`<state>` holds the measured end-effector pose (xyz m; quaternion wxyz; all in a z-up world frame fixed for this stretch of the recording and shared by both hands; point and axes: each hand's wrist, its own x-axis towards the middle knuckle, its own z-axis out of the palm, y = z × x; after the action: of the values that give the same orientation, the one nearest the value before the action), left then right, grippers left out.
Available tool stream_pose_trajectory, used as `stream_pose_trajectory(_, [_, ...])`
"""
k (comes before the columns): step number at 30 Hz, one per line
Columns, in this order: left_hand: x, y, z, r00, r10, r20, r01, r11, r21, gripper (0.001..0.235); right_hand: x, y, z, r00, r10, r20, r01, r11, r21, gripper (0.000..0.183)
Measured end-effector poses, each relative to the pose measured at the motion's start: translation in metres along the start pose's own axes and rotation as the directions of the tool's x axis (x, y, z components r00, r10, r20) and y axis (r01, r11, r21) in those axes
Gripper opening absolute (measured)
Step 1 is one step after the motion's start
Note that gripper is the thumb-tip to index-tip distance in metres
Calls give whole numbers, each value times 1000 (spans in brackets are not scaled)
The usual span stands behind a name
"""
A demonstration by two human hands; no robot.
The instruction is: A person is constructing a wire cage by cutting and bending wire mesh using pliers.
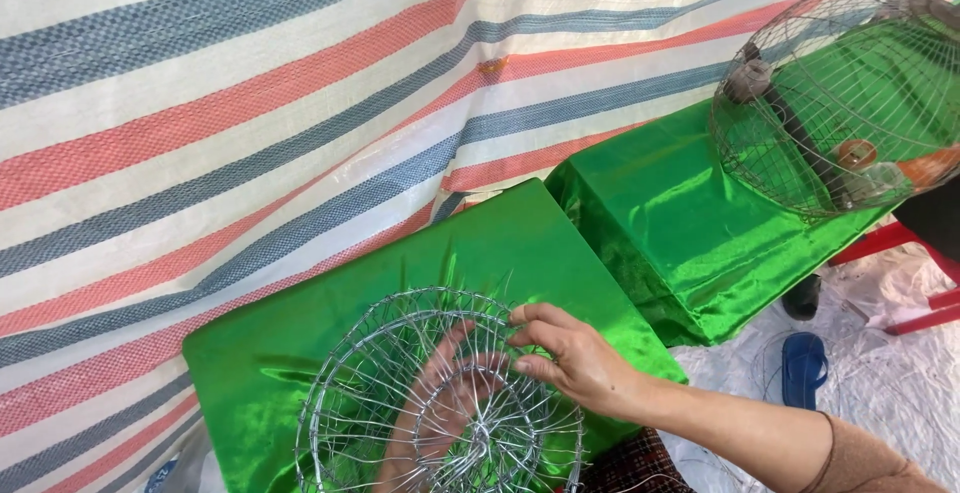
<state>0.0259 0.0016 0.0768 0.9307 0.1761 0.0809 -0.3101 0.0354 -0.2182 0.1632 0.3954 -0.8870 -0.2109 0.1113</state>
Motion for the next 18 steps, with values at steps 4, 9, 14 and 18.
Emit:
stream_pose_trajectory(4, [2,-7,-3,999,-12,51,18,993,-116,96,4,-2,-2,1000,-27,14,27,1000,-8,34])
stream_pose_trajectory(9, [7,-11,-20,981,58,188,-58,998,-2,91,6,-1,0,997,-75,22,75,997,1,39])
stream_pose_trajectory(14, [-10,3,-45,994,67,87,-77,990,118,92,11,8,-2,997,39,69,-46,994,97,27])
stream_pose_trajectory(18, [-45,-10,-84,954,-37,-299,52,998,44,91,4,23,-19,993,-81,-85,88,992,87,26])
